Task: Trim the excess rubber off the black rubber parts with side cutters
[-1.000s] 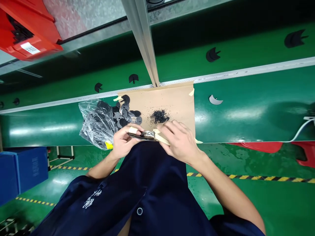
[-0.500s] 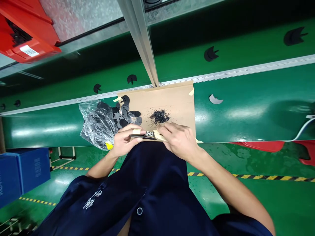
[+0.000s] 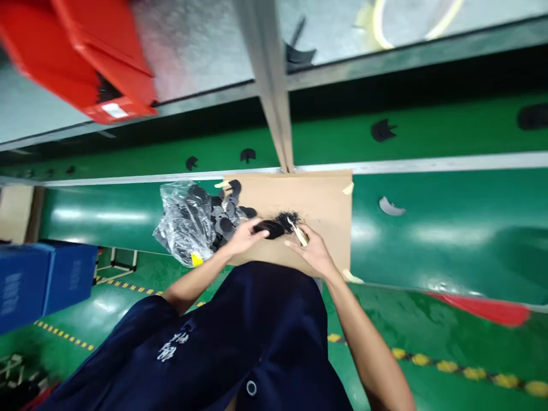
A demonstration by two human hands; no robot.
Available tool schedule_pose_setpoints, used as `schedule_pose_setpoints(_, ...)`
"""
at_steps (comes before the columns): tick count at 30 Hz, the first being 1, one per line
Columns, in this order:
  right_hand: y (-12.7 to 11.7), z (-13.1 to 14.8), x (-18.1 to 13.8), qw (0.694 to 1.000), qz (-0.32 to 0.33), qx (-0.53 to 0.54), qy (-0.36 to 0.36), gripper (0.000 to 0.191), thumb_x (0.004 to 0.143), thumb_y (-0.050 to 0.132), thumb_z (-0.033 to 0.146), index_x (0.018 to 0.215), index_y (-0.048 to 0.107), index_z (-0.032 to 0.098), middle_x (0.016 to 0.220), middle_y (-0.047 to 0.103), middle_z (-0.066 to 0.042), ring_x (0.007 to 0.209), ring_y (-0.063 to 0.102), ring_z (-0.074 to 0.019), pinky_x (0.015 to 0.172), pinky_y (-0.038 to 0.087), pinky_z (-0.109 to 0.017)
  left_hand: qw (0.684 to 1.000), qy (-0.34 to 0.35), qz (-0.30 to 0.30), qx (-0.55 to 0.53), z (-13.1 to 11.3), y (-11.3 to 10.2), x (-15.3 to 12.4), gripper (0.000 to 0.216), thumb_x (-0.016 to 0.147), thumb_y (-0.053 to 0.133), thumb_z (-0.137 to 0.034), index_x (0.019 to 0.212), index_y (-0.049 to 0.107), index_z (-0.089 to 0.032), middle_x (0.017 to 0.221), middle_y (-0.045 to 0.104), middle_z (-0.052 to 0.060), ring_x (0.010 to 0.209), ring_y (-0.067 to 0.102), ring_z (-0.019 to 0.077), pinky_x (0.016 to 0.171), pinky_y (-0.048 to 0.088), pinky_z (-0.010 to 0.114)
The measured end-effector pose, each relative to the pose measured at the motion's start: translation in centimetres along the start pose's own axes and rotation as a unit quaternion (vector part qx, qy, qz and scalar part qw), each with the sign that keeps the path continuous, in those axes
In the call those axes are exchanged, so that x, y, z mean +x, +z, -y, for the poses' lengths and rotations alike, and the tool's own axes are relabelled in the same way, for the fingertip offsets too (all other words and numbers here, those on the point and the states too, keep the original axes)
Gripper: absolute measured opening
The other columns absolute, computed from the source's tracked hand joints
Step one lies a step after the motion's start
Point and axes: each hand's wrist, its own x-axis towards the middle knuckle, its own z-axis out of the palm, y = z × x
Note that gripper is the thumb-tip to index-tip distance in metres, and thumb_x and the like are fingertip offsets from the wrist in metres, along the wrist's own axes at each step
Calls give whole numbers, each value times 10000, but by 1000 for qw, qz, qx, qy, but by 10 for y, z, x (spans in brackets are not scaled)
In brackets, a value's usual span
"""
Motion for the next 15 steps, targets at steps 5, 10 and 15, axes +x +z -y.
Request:
schedule_pose_setpoints(5,34,6,20,993,-46,108,12,436,845,719,622,961,652,207,857,713,-52,769,682,-226,711,581,-362,1000,-19,13,-4,21,-2,3,172,1011,602,-295,1010,757,-220,830,787,28,695,779,175,578,639,294)
schedule_pose_setpoints(10,48,20,44,995,-3,98,-10,440,800,770,630,948,670,228,833,713,-42,725,670,-223,675,580,-355,997,-15,76,18,32,-35,13,275,968,532,-58,841,765,-132,748,774,-33,674,777,130,577,559,161)
schedule_pose_setpoints(15,60,15,46,998,-54,25,12,477,840,703,671,1015,664,229,888,733,-62,803,705,-259,700,587,-376,994,-24,88,67,48,-105,52,200,913,582,-130,815,745,-70,727,739,-66,677,765,108,630,574,180)
